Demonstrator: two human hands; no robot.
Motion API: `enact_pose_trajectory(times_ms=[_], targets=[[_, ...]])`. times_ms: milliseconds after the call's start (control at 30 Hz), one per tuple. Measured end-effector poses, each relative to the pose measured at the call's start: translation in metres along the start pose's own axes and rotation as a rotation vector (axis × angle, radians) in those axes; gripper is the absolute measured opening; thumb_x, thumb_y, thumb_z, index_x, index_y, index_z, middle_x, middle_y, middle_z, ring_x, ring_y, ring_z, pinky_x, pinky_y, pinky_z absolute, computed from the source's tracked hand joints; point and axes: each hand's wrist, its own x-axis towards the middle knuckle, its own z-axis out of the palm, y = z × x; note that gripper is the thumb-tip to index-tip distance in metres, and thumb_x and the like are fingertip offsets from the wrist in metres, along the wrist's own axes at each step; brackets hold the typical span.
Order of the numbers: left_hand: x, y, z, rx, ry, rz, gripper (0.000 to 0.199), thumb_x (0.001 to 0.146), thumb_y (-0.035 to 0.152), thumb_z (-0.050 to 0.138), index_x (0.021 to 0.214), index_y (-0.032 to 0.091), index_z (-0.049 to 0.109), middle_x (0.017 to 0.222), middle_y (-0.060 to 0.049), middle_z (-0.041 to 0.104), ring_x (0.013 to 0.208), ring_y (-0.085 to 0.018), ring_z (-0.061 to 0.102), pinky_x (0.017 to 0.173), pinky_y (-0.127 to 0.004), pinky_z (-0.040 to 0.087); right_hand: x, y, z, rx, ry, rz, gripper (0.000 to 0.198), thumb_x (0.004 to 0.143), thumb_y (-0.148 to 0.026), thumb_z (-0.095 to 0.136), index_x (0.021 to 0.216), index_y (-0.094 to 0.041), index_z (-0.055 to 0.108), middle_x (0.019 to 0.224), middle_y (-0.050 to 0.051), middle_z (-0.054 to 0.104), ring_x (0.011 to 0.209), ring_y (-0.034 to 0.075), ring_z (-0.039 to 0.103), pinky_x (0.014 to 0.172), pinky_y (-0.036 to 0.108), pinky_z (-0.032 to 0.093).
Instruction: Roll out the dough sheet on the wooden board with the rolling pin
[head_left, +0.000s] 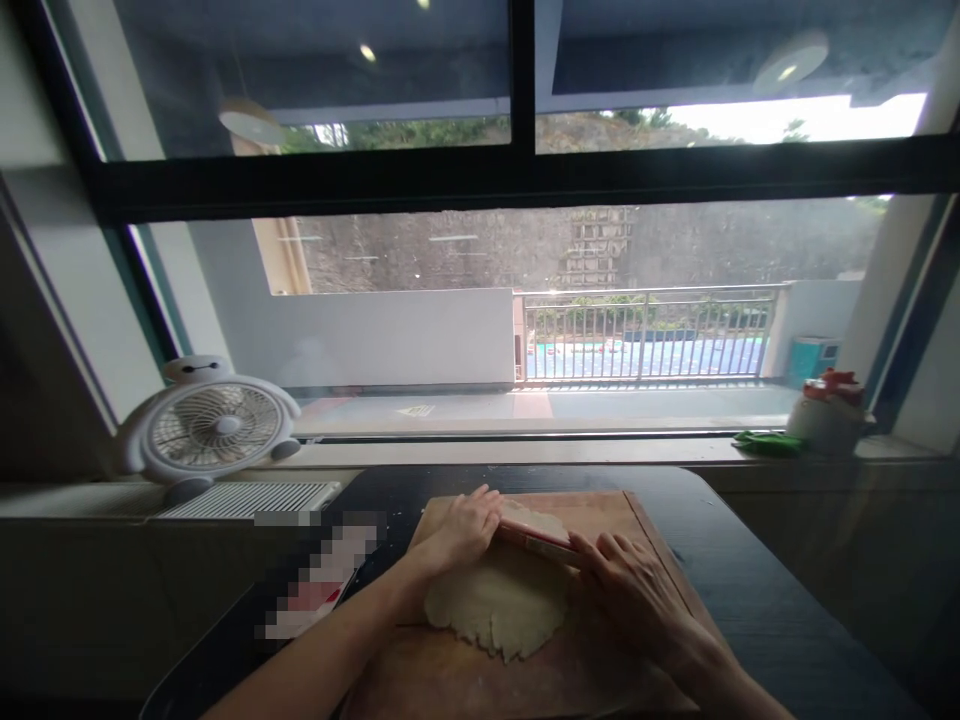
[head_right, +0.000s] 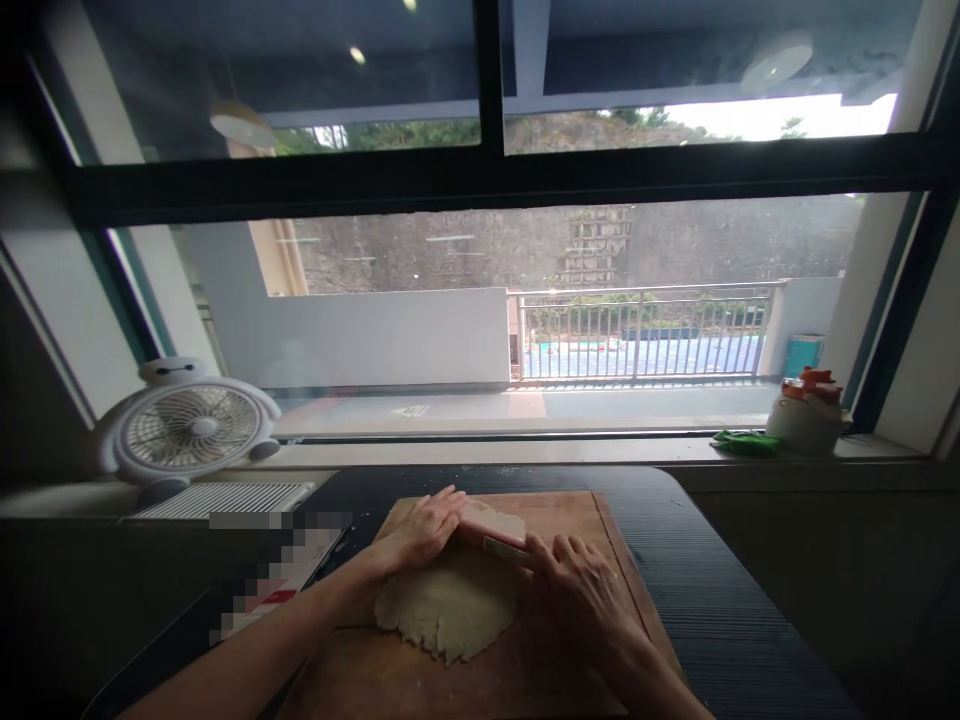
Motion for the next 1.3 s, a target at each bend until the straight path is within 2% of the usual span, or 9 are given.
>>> enact_pose_trajectory(times_ms=[100,200,333,467,667,833,967,1167,1300], targets=[[0.013,0.007,-0.001,0.050,-0.065,-0.005,0.046,0.089,0.031,0.017,0.122,0.020,0.047,0.135,-0.007,0.042,0.131,-0.023,0.022,0.105,-0.049,0.016,-0.001,0.004,0.001,0.042,0.012,0.012,0.040,0.085,-0.031,0.048,0.125,-0.032,0.042,0.093,0.003,0.058,0.084,0.018,0.053,0.071,0.027,0.038],[0.049,0.017,0.001,0.058,-0.126,-0.032,0.042,0.087,0.033,0.024,0.116,0.019,0.052,0.134,-0.010,0.042,0.131,-0.026,0.022,0.104,-0.053,0.011,0.000,0.008,-0.001,0.052,0.002,0.046,0.034,0.087,-0.030,0.045,0.121,-0.030,0.047,0.090,0.003,0.058,0.082,0.017,0.053,0.069,0.026,0.038],[0.099,0.021,0.009,0.009,-0.162,-0.106,0.049,0.087,0.041,0.024,0.125,0.017,0.043,0.138,-0.014,0.035,0.129,-0.029,0.027,0.100,-0.057,0.017,0.001,0.014,-0.003,0.049,-0.009,0.098,0.028,0.089,-0.032,0.041,0.115,-0.029,0.050,0.084,0.002,0.057,0.075,0.015,0.053,0.066,0.025,0.037],[0.113,0.022,0.014,-0.019,-0.116,-0.133,0.053,0.089,0.042,0.016,0.129,0.014,0.038,0.138,-0.017,0.035,0.129,-0.029,0.025,0.101,-0.055,0.016,-0.001,0.016,-0.003,0.035,-0.021,0.136,0.029,0.089,-0.028,0.041,0.117,-0.029,0.048,0.083,0.002,0.057,0.077,0.016,0.053,0.069,0.025,0.037],[0.059,0.021,0.003,0.006,-0.069,-0.045,0.041,0.089,0.040,0.025,0.114,0.024,0.053,0.133,-0.006,0.045,0.128,-0.025,0.028,0.104,-0.053,0.011,-0.010,0.003,-0.013,0.023,-0.040,0.076,0.043,0.084,-0.021,0.046,0.125,-0.031,0.040,0.089,0.003,0.058,0.081,0.018,0.053,0.071,0.028,0.037],[-0.008,0.012,-0.004,0.020,-0.005,-0.003,0.047,0.090,0.037,0.017,0.129,0.021,0.039,0.139,-0.006,0.037,0.131,-0.021,0.023,0.107,-0.046,0.014,-0.019,-0.008,-0.010,0.061,-0.009,0.038,0.045,0.083,-0.020,0.046,0.126,-0.032,0.040,0.091,0.003,0.058,0.082,0.019,0.053,0.071,0.028,0.038],[-0.027,0.006,-0.005,-0.005,0.007,0.063,0.050,0.090,0.036,0.015,0.131,0.018,0.037,0.137,-0.007,0.039,0.130,-0.021,0.026,0.106,-0.043,0.019,-0.020,-0.008,-0.004,0.081,-0.004,0.031,0.042,0.085,-0.021,0.045,0.125,-0.032,0.041,0.091,0.003,0.058,0.084,0.019,0.052,0.072,0.028,0.038],[0.033,0.013,0.000,0.043,-0.114,-0.030,0.042,0.089,0.032,0.021,0.117,0.023,0.051,0.132,-0.007,0.045,0.127,-0.023,0.030,0.105,-0.049,0.016,-0.013,0.000,0.000,0.120,-0.015,0.073,0.033,0.088,-0.030,0.041,0.121,-0.029,0.046,0.094,0.004,0.059,0.084,0.019,0.053,0.072,0.028,0.039],[0.083,0.017,0.006,0.000,-0.152,-0.086,0.045,0.088,0.041,0.022,0.119,0.023,0.048,0.134,-0.010,0.043,0.125,-0.029,0.034,0.098,-0.058,0.020,-0.011,0.004,-0.003,0.110,-0.012,0.099,0.034,0.089,-0.027,0.039,0.122,-0.028,0.047,0.094,0.004,0.060,0.085,0.018,0.054,0.073,0.028,0.039]])
